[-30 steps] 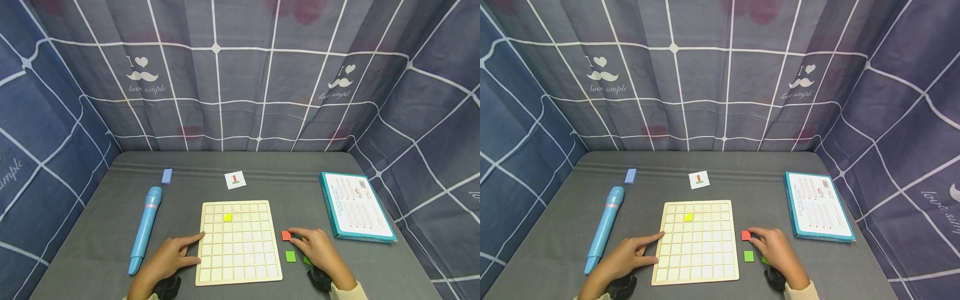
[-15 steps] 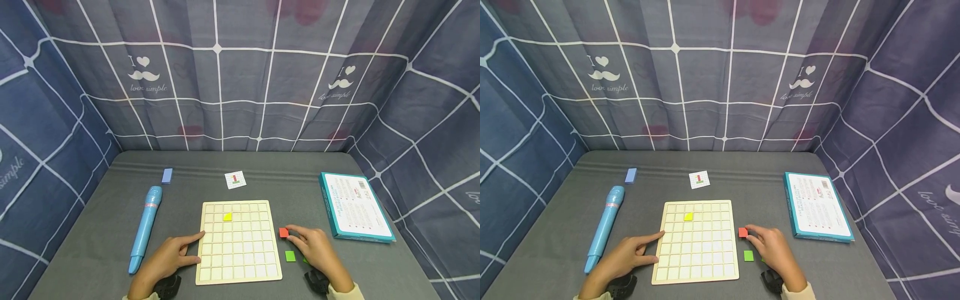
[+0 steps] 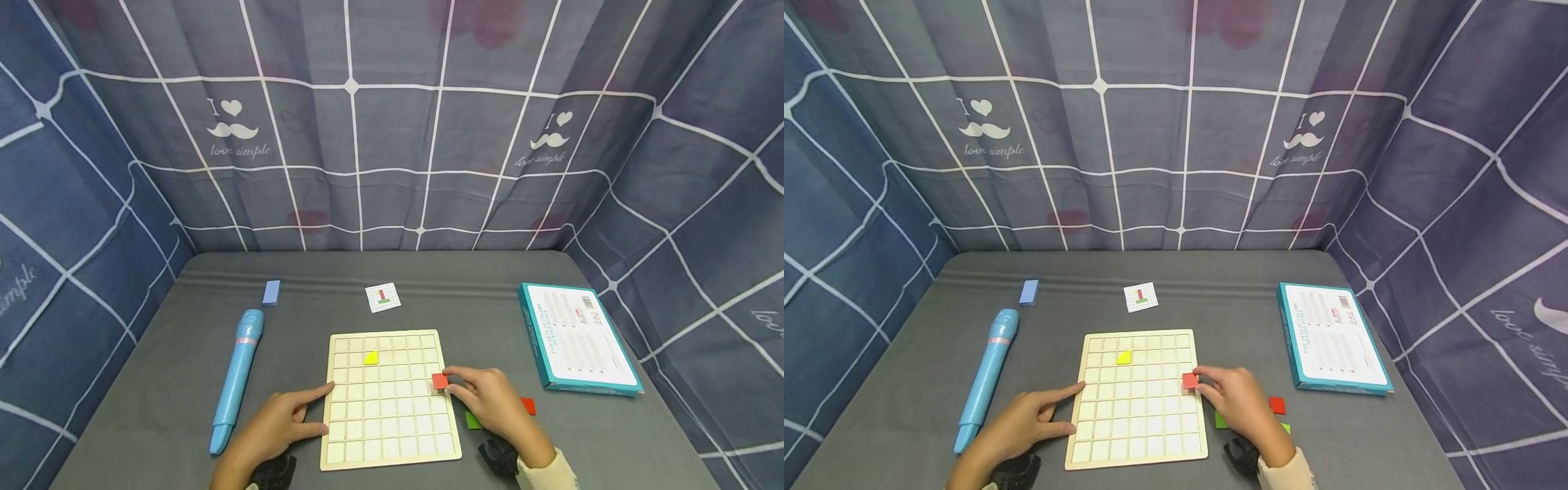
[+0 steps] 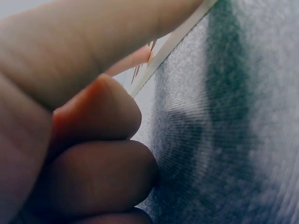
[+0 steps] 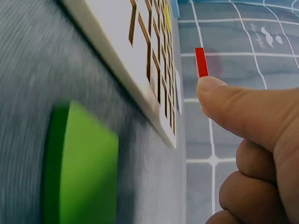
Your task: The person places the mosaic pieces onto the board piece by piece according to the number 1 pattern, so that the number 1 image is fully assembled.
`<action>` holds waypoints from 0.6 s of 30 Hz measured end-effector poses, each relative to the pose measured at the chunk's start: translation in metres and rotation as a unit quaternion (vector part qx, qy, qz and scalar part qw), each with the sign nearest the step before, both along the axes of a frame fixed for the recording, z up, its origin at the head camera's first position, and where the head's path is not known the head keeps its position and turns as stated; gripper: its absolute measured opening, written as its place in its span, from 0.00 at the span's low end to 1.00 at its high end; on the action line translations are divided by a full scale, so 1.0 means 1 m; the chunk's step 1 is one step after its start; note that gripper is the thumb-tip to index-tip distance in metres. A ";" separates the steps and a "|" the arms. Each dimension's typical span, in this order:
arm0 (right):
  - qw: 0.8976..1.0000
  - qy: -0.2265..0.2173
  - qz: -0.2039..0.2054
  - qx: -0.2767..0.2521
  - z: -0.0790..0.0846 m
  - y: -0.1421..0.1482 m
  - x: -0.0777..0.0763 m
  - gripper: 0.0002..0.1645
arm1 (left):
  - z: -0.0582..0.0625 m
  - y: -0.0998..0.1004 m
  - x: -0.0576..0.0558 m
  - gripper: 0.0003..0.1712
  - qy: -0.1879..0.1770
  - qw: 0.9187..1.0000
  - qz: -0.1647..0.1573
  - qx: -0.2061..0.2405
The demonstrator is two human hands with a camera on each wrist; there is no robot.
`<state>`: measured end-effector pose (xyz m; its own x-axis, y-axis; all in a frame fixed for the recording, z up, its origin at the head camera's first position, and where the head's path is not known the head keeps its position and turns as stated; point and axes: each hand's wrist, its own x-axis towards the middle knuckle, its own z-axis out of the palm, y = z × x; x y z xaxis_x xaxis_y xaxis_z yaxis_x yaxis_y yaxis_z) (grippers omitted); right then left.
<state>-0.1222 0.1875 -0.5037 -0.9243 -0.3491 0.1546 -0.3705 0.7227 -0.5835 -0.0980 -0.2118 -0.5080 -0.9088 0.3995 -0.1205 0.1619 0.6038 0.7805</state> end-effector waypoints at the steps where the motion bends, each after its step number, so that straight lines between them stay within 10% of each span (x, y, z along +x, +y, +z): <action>1: 1.000 -0.006 0.003 0.002 -0.001 -0.003 -0.001 0.19 | 0.000 0.000 0.000 0.40 -0.002 1.000 -0.002 0.001; 18: 0.999 -0.001 0.042 -0.019 0.000 -0.042 -0.023 0.17 | 0.002 0.001 0.001 0.39 0.015 1.000 0.001 0.006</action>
<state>-0.1451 0.1458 -0.5041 -0.8919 -0.4199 0.1682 -0.4287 0.6663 -0.6102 -0.0972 -0.2112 -0.5060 -0.9126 0.3993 -0.0883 0.1848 0.5953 0.7820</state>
